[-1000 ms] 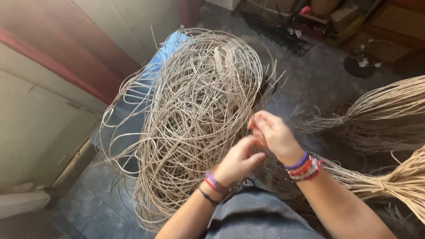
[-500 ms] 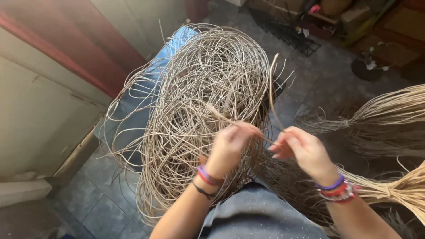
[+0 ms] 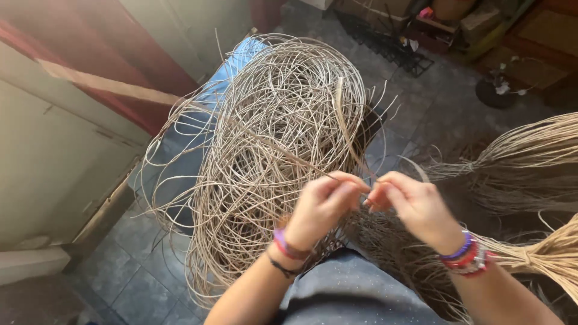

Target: Weaving natural fiber strands onto a circular frame to create a decorative furniture item

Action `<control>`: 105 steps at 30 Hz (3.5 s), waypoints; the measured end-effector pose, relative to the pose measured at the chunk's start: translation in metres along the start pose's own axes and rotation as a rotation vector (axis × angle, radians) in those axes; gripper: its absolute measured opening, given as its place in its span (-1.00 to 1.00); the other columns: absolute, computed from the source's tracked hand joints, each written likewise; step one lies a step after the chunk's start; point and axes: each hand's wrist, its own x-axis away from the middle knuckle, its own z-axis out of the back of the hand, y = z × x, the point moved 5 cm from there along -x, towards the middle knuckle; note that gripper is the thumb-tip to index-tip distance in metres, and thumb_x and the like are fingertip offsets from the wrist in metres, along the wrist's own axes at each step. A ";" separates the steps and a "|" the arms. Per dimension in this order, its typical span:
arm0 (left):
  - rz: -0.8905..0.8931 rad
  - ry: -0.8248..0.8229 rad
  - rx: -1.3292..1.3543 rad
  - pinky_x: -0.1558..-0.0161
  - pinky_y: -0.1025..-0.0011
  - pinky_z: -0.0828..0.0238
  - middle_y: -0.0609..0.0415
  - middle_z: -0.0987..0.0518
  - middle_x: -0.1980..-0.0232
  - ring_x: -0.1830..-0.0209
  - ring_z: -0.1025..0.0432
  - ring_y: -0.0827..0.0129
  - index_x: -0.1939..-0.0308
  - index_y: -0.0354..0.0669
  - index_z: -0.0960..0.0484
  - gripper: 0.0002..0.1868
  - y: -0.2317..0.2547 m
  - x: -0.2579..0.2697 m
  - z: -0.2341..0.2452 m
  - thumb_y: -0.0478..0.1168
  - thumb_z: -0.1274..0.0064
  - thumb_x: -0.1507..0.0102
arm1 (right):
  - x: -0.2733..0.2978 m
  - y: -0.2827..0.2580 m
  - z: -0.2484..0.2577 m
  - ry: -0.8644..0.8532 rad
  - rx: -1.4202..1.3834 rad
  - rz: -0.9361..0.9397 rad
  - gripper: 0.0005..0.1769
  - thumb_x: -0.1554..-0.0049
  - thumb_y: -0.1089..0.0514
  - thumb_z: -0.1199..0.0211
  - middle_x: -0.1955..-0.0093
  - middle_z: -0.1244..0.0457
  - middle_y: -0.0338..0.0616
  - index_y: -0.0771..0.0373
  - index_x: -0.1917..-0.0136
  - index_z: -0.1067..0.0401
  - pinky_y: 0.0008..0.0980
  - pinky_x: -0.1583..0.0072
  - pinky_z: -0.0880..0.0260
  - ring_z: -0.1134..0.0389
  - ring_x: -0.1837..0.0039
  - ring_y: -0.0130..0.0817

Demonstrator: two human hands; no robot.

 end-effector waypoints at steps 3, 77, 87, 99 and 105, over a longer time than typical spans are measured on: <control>0.053 -0.052 0.307 0.40 0.68 -0.29 0.10 -0.58 0.38 0.42 -0.42 0.58 0.08 -0.26 -0.68 -0.85 -0.023 -0.001 -0.007 -0.31 -0.01 -0.42 | 0.004 0.001 -0.010 -0.046 0.069 -0.059 -0.69 -0.31 0.02 -0.02 0.45 -0.29 -0.41 0.04 0.19 -0.50 -0.47 0.21 -0.27 -0.25 0.37 -0.54; -0.841 -1.486 -0.559 -0.42 0.05 -0.16 -0.34 -0.33 -0.49 -0.45 -0.29 -0.15 -0.49 -0.40 -0.18 0.25 0.014 0.344 -0.374 0.08 -0.54 0.09 | 0.643 -0.027 -0.047 0.801 0.587 -0.776 -0.90 -0.13 -0.07 -0.28 0.17 -0.39 -0.56 -0.13 0.16 -0.57 -0.25 0.18 -0.34 -0.45 0.28 -0.33; -1.032 -1.177 -1.261 0.79 0.40 -0.29 0.36 -0.49 0.66 0.79 -0.43 0.47 0.29 0.15 -0.47 -0.69 -0.064 0.366 -0.362 0.09 0.15 -0.49 | 0.762 0.028 -0.054 0.727 0.399 -0.974 -0.83 -0.23 -0.04 -0.10 0.35 -0.45 -0.47 -0.05 0.10 -0.49 -0.28 0.14 -0.40 -0.50 0.33 -0.35; -1.426 -1.175 -1.079 0.77 0.43 -0.15 0.36 -0.45 0.46 0.71 -0.32 0.53 0.13 0.07 -0.55 -0.94 -0.064 0.415 -0.420 -0.21 0.03 -0.37 | 0.735 0.054 -0.011 0.696 0.389 -0.762 -0.87 -0.22 -0.01 -0.19 0.36 -0.37 -0.20 -0.01 0.16 -0.40 -0.18 0.21 -0.26 -0.43 0.30 -0.20; -0.791 -1.352 -1.177 0.75 0.64 -0.34 0.28 -0.53 0.57 0.76 -0.37 0.64 0.02 -0.07 -0.55 -0.78 -0.043 0.338 -0.440 -0.08 0.15 -0.49 | 0.760 0.079 0.026 0.723 0.396 -0.913 -0.79 -0.24 -0.12 -0.11 0.42 -0.36 -0.33 -0.09 0.16 -0.46 -0.27 0.13 -0.32 -0.45 0.33 -0.23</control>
